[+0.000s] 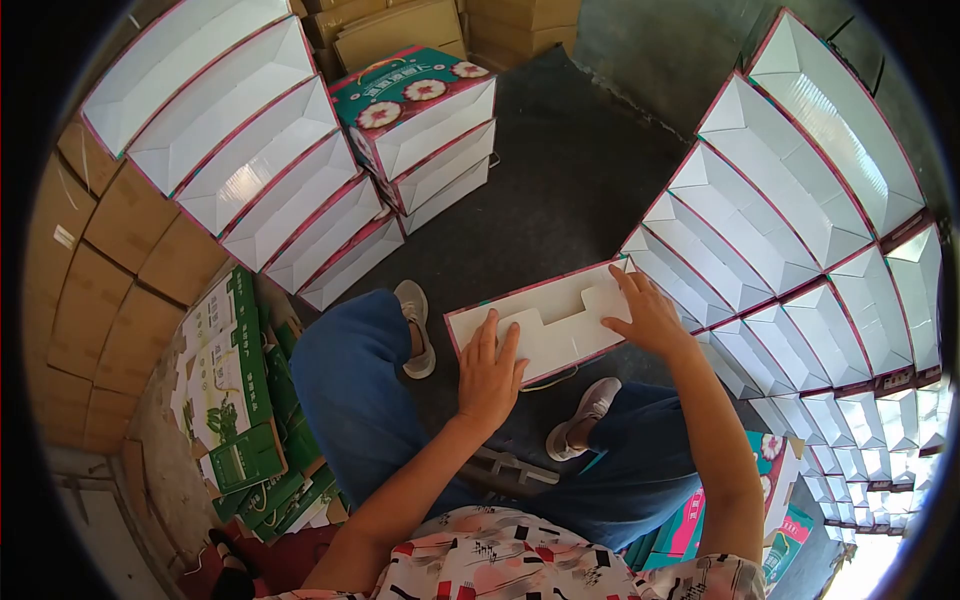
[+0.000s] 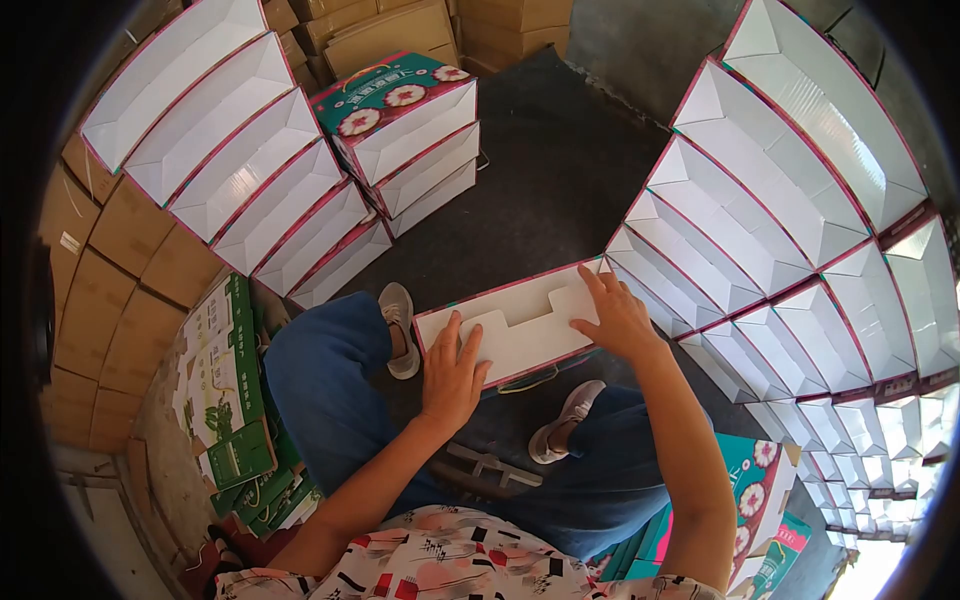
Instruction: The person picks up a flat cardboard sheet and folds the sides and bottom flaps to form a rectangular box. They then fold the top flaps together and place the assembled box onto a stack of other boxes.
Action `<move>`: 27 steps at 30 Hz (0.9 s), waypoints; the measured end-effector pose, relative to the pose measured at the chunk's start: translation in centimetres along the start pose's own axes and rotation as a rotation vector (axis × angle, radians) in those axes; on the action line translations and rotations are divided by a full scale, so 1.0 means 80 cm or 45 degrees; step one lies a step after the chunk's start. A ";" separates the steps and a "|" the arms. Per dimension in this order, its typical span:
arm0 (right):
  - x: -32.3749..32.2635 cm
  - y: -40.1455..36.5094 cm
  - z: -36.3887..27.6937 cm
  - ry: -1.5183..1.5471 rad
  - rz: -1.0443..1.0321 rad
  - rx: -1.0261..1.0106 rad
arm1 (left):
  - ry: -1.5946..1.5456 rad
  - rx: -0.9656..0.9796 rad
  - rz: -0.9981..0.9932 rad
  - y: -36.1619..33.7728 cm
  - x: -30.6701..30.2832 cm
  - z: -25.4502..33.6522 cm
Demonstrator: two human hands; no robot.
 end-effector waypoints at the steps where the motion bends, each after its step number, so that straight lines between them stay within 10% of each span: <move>1: -0.001 -0.003 -0.009 -0.015 0.002 -0.041 | 0.006 0.030 -0.016 0.000 -0.002 0.005; 4: 0.024 -0.020 -0.033 -0.212 -0.158 -0.326 | 0.027 0.137 -0.109 0.000 0.004 0.017; 27: 0.076 -0.008 -0.002 -0.258 -0.520 -0.242 | 0.031 0.252 -0.403 -0.007 0.047 0.027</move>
Point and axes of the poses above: each hand's wrist, its own y-axis towards the middle knuckle, its own x-axis out of the palm, z = x × y, the point moved 10 cm from there along y, towards the middle knuckle, and after that the axes turned 9 degrees about y, right-handed, at the moved point
